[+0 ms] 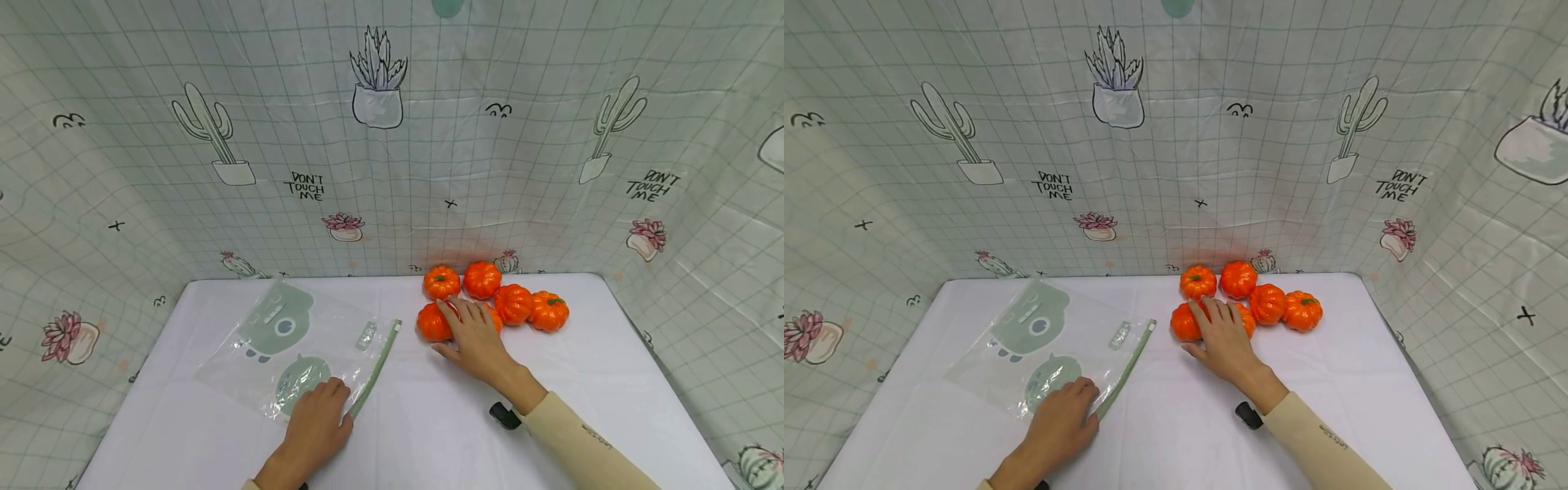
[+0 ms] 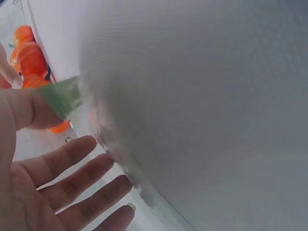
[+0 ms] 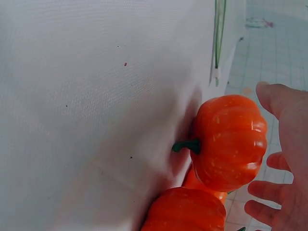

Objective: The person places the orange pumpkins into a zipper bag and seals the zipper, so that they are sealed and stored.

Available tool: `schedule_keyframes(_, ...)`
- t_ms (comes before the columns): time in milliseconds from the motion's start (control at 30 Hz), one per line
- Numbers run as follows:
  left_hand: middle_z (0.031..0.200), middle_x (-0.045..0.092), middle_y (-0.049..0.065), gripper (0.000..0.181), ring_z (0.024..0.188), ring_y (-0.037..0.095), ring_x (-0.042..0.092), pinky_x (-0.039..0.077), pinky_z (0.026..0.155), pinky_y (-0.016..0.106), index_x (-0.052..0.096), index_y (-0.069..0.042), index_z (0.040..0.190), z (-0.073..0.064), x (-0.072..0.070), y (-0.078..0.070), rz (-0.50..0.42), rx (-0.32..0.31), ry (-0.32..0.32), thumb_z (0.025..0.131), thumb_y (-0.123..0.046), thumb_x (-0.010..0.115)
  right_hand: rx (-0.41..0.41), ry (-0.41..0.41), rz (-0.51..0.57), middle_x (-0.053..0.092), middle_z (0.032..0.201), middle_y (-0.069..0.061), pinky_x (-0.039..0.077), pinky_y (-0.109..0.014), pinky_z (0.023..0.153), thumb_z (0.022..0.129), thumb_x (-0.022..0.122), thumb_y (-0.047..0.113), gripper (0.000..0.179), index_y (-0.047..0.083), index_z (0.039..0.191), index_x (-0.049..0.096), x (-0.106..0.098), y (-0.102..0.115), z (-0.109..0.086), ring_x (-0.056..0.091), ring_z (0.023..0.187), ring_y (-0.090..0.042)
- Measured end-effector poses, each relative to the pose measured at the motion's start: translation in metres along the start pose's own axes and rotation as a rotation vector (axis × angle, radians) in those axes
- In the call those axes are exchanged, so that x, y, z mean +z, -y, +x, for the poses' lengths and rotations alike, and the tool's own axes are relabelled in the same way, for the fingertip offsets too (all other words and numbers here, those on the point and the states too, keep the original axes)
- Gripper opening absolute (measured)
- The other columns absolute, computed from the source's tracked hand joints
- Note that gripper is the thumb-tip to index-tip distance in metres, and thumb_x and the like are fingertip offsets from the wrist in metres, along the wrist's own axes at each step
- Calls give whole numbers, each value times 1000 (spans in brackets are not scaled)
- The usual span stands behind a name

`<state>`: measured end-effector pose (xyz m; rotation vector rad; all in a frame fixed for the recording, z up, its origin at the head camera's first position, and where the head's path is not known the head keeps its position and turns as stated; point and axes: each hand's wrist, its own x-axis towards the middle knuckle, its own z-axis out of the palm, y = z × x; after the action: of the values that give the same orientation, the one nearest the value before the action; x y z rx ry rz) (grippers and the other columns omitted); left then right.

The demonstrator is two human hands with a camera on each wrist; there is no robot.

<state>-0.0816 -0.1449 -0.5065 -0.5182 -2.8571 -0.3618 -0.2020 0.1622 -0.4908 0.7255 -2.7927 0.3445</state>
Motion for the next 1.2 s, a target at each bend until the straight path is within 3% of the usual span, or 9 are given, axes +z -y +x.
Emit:
schedule_keyframes(100, 94, 66, 5, 19, 83, 24, 65, 53, 72, 41, 70, -7, 90, 2, 1, 0, 6, -3, -30, 74, -9, 82, 6, 11, -1, 49, 152, -25, 29, -67, 119, 89, 83, 43, 83, 2, 153, 50, 0, 0, 1, 46, 141, -47)
schedule_keyframes(200, 91, 64, 2, 18, 79, 21, 63, 51, 70, 39, 69, -11, 82, 3, 1, 0, 1, -17, -22, 75, -9, 84, 6, 10, 2, 49, 152, -24, 29, -67, 119, 89, 83, 43, 82, 2, 153, 50, -1, 1, 1, 46, 140, -46)
schedule_keyframes(367, 91, 64, -1, 16, 82, 19, 63, 50, 73, 39, 72, -13, 77, 3, 1, -2, -12, -43, 5, 75, -10, 88, 1, 1, 8, 50, 151, -25, 29, -67, 119, 89, 84, 42, 83, 2, 153, 50, 0, 1, 1, 46, 141, -47)
schedule_keyframes(500, 88, 64, -4, 15, 80, 16, 61, 47, 72, 36, 73, -14, 75, 3, 1, -3, -40, -62, -17, 74, -7, 87, 2, -1, 10, 50, 151, -25, 29, -68, 119, 89, 83, 43, 83, 3, 154, 50, 1, 1, 3, 46, 141, -47)
schedule_keyframes(600, 86, 62, -6, 16, 78, 15, 58, 43, 70, 33, 73, -14, 73, 4, 1, -2, -69, -57, -101, 72, -4, 86, 0, -7, 4, 52, 150, -25, 30, -68, 119, 89, 84, 43, 83, 3, 153, 50, 2, 0, 4, 47, 140, -47)
schedule_keyframes(800, 81, 59, -6, 24, 72, 16, 56, 43, 66, 34, 67, -15, 67, 7, 4, 1, -73, 26, -383, 62, 0, 85, 0, -12, -12, 55, 146, -24, 32, -66, 118, 87, 85, 43, 83, 2, 151, 52, 5, -1, 9, 50, 137, -46)
schedule_keyframes(867, 81, 58, -6, 25, 71, 16, 55, 44, 66, 34, 67, -15, 67, 8, 5, 2, -69, 47, -451, 60, 1, 85, 2, -9, -18, 55, 145, -25, 32, -66, 117, 86, 86, 42, 83, 2, 150, 52, 6, -2, 10, 51, 135, -46)
schedule_keyframes(1000, 81, 59, -5, 24, 69, 15, 53, 45, 65, 34, 68, -14, 68, 10, 5, 2, -75, 58, -522, 60, 3, 83, 11, 9, -30, 56, 144, -24, 32, -65, 117, 86, 87, 41, 83, 1, 150, 54, 8, -3, 12, 53, 132, -46)
schedule_keyframes(1200, 81, 58, -3, 21, 69, 17, 53, 44, 63, 35, 68, -14, 70, 12, 6, 2, -63, 57, -566, 64, 1, 81, 36, 34, -27, 58, 142, -23, 29, -67, 119, 86, 87, 40, 81, 0, 148, 55, 11, -4, 15, 57, 128, -45)
